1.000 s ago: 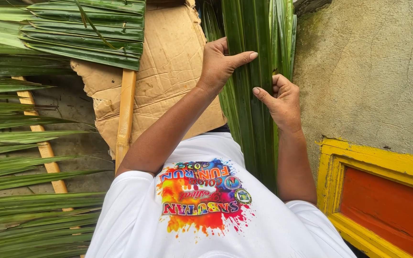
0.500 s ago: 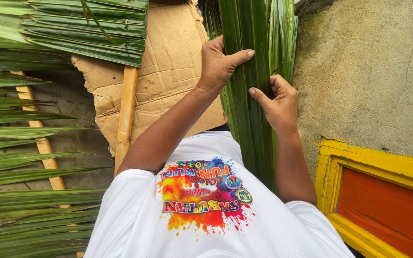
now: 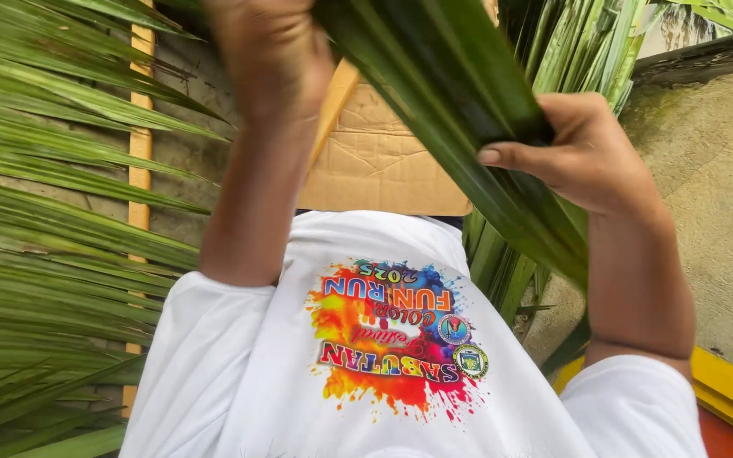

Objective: Weaving palm leaves over a wooden stick to create a thatched roof or wall panel.

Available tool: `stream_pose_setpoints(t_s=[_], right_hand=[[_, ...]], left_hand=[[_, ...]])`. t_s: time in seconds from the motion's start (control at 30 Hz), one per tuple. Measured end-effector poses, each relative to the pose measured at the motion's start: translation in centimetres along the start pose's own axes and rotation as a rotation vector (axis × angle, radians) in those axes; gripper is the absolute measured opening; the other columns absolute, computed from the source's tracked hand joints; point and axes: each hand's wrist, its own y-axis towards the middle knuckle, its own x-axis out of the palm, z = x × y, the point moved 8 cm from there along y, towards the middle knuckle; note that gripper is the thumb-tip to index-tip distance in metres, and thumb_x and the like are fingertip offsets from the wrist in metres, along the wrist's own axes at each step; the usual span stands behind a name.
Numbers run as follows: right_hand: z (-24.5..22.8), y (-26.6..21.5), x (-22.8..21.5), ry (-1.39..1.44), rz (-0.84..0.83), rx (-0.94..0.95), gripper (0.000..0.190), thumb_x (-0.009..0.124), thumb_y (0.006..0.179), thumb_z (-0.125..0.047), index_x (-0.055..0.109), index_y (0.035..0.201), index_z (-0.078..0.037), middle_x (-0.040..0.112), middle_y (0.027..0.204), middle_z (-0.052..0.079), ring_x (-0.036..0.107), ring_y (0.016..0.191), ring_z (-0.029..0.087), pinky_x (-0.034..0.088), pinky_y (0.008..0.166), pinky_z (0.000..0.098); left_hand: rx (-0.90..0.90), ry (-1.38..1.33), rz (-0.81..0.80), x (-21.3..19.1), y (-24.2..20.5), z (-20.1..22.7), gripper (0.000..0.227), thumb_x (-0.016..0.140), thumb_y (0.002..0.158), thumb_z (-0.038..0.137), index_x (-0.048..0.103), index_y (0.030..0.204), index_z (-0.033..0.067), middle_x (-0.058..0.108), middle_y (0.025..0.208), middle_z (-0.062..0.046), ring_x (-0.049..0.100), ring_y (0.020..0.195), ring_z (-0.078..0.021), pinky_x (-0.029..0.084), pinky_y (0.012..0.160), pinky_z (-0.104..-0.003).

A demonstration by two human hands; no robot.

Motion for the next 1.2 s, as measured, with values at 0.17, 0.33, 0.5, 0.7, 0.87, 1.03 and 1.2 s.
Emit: stream_pose_setpoints(t_s=[0.17, 0.33, 0.5, 0.7, 0.87, 1.03, 1.2], right_hand=[[5.6, 8.8, 5.2, -0.406, -0.206, 0.334, 0.022, 0.085, 0.085, -0.022, 0.076, 0.099, -0.007, 0.071, 0.083, -0.001, 0.063, 0.076, 0.009, 0.045, 0.068, 0.0212], [13.9, 13.7, 6.4, -0.258, -0.246, 0.506, 0.033, 0.085, 0.077, -0.022, 0.077, 0.106, -0.008, 0.079, 0.104, 0.005, 0.074, 0.095, 0.018, 0.055, 0.097, 0.0313], [16.3, 15.1, 5.8, -0.237, -0.24, 0.533, 0.036, 0.085, 0.076, -0.018, 0.075, 0.107, -0.004, 0.079, 0.11, 0.007, 0.074, 0.101, 0.02, 0.051, 0.107, 0.0327], [18.3, 15.8, 5.5, -0.135, -0.254, 0.567, 0.034, 0.085, 0.075, -0.016, 0.077, 0.107, -0.005, 0.079, 0.109, 0.007, 0.075, 0.097, 0.019, 0.055, 0.104, 0.0319], [18.0, 16.0, 5.5, -0.106, -0.263, 0.572, 0.036, 0.085, 0.075, -0.016, 0.077, 0.109, -0.006, 0.079, 0.109, 0.006, 0.075, 0.098, 0.019, 0.056, 0.104, 0.0316], [17.3, 15.8, 5.5, -0.152, -0.288, 0.601, 0.033, 0.084, 0.076, -0.02, 0.077, 0.107, -0.008, 0.079, 0.109, 0.005, 0.075, 0.101, 0.019, 0.053, 0.106, 0.0325], [16.3, 17.2, 5.9, -0.251, -0.219, 0.614, 0.035, 0.081, 0.077, -0.037, 0.077, 0.104, -0.015, 0.08, 0.108, 0.003, 0.072, 0.108, 0.019, 0.043, 0.113, 0.0418]], left_hand=[[-0.241, 0.045, 0.426, -12.6, -0.3, 0.7, 0.047, 0.09, 0.057, -0.019, 0.056, 0.077, 0.0074, 0.076, 0.083, -0.019, 0.073, 0.08, -0.0341, 0.068, 0.075, -0.05], [-0.538, 0.461, 0.731, -23.0, -3.9, -9.1, 0.089, 0.103, 0.047, 0.008, 0.019, 0.07, 0.0231, 0.024, 0.076, 0.003, 0.022, 0.07, -0.0164, 0.03, 0.066, -0.032], [-0.665, 0.428, 0.739, -23.2, -4.0, -12.8, 0.084, 0.101, 0.051, 0.012, 0.025, 0.086, 0.0193, 0.029, 0.098, -0.003, 0.044, 0.097, -0.0219, 0.024, 0.104, -0.028], [-0.83, 0.461, 0.77, -23.2, -4.4, -14.0, 0.117, 0.098, 0.05, 0.011, 0.035, 0.146, -0.0116, 0.035, 0.152, -0.012, 0.04, 0.141, -0.026, 0.029, 0.115, -0.037], [-0.872, 0.474, 0.795, -23.1, -4.3, -13.8, 0.128, 0.097, 0.051, 0.007, 0.025, 0.155, -0.01, 0.027, 0.167, -0.018, 0.037, 0.149, -0.0298, 0.032, 0.119, -0.043], [-0.838, 0.491, 0.798, -23.7, -4.7, -14.2, 0.13, 0.097, 0.05, 0.01, 0.025, 0.156, -0.01, 0.025, 0.169, -0.017, 0.036, 0.151, -0.0296, 0.032, 0.119, -0.046], [-0.631, 0.465, 0.732, -24.2, -4.0, -14.3, 0.071, 0.097, 0.054, 0.0, 0.032, 0.075, 0.0179, 0.038, 0.084, 0.001, 0.04, 0.078, -0.0199, 0.03, 0.092, -0.031]])
